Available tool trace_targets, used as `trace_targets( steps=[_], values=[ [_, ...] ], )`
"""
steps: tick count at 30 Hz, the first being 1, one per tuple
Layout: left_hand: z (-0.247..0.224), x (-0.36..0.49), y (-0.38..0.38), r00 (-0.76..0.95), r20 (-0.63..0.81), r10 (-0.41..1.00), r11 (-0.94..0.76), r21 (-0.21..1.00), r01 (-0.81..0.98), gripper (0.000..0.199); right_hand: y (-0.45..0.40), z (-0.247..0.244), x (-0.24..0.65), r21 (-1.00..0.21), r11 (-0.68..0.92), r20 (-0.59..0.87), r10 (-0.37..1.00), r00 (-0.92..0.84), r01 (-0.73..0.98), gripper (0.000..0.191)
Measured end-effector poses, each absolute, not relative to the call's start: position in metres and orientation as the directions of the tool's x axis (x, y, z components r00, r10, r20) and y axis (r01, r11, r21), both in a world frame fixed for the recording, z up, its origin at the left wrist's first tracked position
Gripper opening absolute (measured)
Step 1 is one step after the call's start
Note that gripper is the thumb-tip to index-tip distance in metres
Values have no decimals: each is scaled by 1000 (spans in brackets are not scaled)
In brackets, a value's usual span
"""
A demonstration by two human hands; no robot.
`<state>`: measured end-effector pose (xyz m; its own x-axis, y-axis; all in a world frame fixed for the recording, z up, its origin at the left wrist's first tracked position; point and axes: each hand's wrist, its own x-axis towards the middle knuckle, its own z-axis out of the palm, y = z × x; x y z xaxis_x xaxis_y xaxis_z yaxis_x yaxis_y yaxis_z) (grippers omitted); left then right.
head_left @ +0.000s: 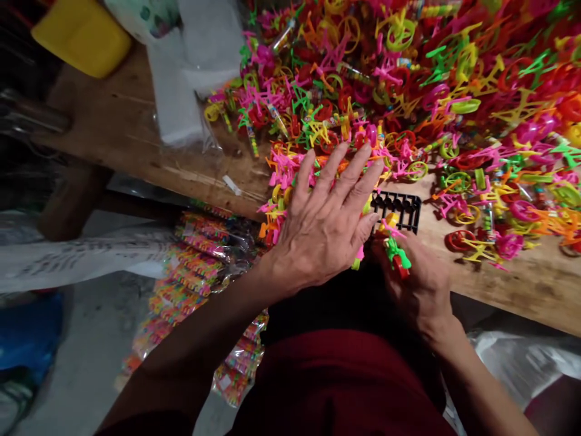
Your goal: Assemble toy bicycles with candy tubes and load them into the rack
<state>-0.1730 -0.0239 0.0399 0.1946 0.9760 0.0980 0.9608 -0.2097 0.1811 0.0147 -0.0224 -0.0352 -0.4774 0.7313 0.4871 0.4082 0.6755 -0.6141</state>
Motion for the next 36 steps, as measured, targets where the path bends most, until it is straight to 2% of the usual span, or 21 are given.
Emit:
trace_targets(
  steps=[4, 7, 15, 19, 22, 24, 26, 28, 36],
  values=[
    [38, -173, -24, 181, 107, 978, -197, 164, 967, 57, -16, -41, 3, -657, 652, 478, 748, -460, 378, 12],
    [35, -173, -25, 186, 123, 975, -204, 153, 967, 58, -18, -43, -1, -645, 639, 481, 765, -427, 419, 10],
    [31, -178, -25, 211, 155, 965, -236, 169, 957, 57, -24, -50, -3, -589, 693, 534, 720, -443, 416, 25],
    [33, -186, -25, 232, 168, 958, -271, 261, 927, 54, -26, -58, -3, -592, 705, 548, 707, -447, 390, 28],
    [44, -191, -23, 287, 254, 924, -360, 316, 878, 52, -27, -64, -4, -590, 714, 560, 698, -446, 377, 28],
    [51, -190, -18, 403, 294, 867, -485, 303, 821, 48, -26, -67, -5, -586, 718, 574, 695, -432, 376, 26],
    [53, -186, -12, 536, 269, 800, -598, 300, 743, 42, -25, -68, -4, -596, 722, 590, 691, -418, 351, 22],
    [48, -182, -5, 600, 220, 769, -638, 324, 699, 36, -23, -67, -3, -611, 723, 601, 688, -406, 321, 18],
    [32, -176, 4, 527, 168, 833, -550, 356, 755, 33, -20, -63, 0, -624, 692, 593, 722, -357, 363, 20]
  ],
)
